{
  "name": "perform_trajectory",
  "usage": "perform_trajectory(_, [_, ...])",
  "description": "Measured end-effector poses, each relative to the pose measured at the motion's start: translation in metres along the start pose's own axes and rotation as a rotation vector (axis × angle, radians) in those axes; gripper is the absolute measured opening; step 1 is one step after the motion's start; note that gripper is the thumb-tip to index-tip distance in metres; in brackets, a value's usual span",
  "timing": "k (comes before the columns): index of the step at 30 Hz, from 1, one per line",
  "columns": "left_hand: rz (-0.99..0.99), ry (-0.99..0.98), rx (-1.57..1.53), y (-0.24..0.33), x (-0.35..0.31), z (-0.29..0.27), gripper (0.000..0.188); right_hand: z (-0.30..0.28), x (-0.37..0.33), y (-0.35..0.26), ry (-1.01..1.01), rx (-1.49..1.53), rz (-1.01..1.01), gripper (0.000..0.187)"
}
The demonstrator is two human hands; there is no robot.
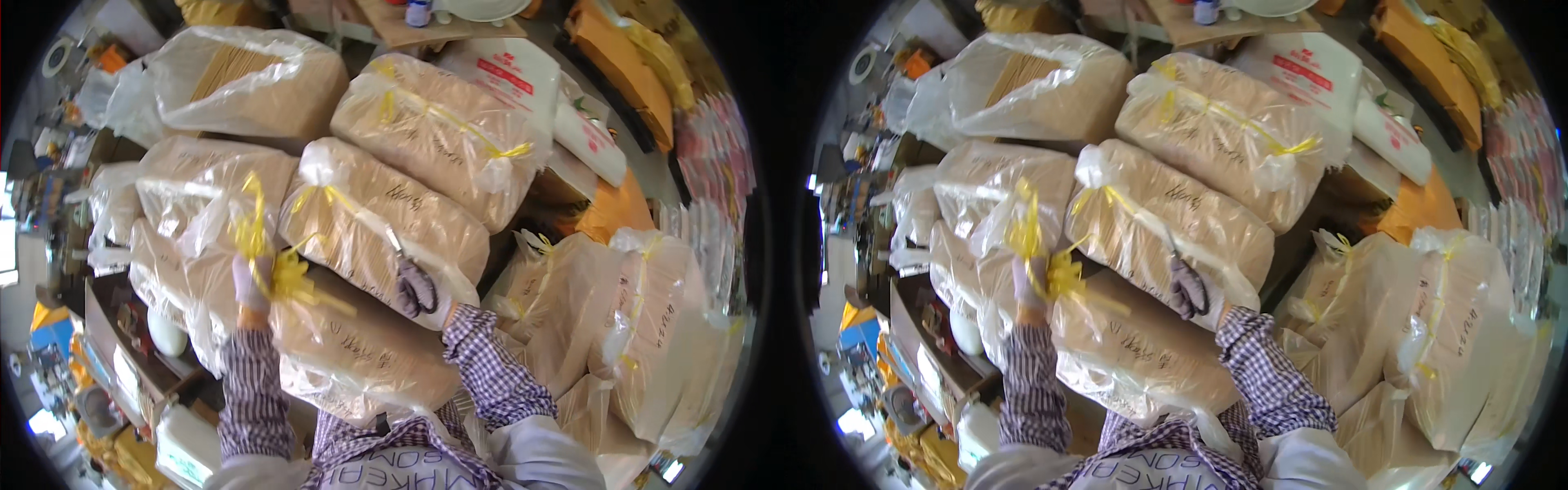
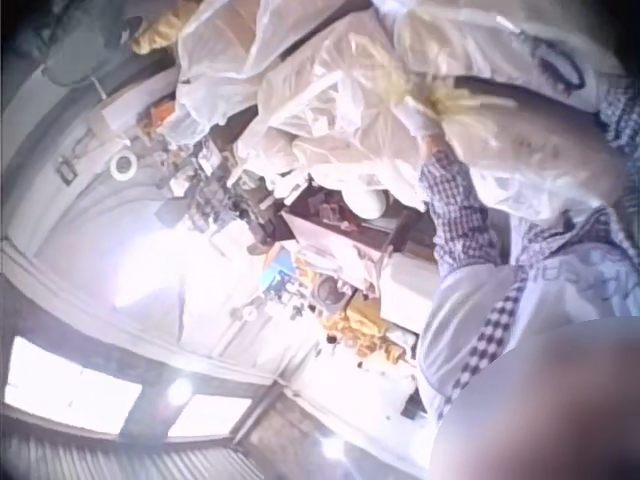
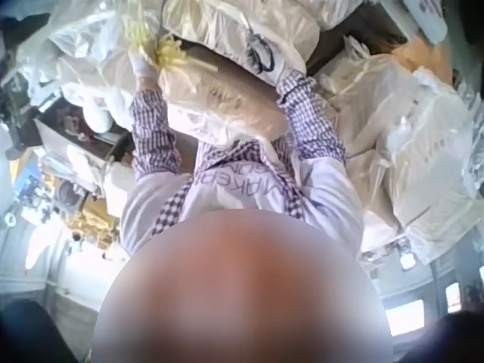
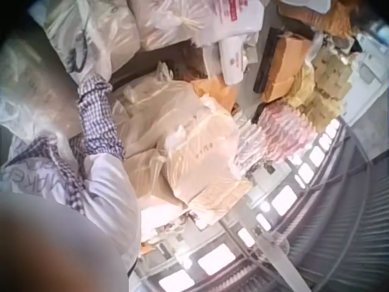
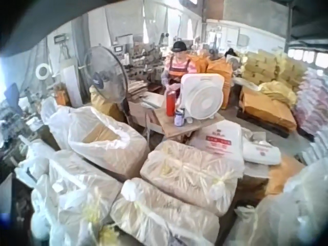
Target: Unpacking bundles of wooden sticks by cutting the plastic packaging with scissors.
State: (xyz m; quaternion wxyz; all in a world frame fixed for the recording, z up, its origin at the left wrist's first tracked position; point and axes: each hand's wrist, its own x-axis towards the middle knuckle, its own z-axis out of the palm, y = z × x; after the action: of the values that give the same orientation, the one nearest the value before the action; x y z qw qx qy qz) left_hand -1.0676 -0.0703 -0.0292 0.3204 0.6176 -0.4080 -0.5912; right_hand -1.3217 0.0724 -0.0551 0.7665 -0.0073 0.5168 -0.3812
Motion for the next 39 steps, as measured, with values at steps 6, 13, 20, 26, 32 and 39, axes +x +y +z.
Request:
perform_trajectory(6, [-0.015,-0.002,0.642,0.006,0.120,0.034,0.033,0.001,-0.002,-0.022,0.127,-0.168,-0.120,0.045])
perform_trajectory(13, [0.020,-0.375,1.175,0.019,0.206,0.059,0.050,0.009,0.010,-0.047,0.156,-0.318,-0.126,0.044])
perform_trajectory(20, [-0.429,-0.536,0.402,0.015,0.138,0.096,0.047,0.017,0.056,-0.081,0.239,-0.458,0.003,0.042])
perform_trajectory(26, [-0.268,-0.108,-0.173,-0.087,0.134,0.071,0.038,0.062,0.079,-0.096,-0.009,-0.211,0.110,0.052])
perform_trajectory(32, [-0.366,-0.030,-0.169,-0.077,0.125,0.070,0.032,0.091,0.097,-0.092,-0.147,-0.108,0.191,0.062])
perform_trajectory(39, [-0.267,0.012,-0.101,-0.069,0.116,0.072,0.027,0.106,0.116,-0.087,-0.042,-0.158,0.289,0.063])
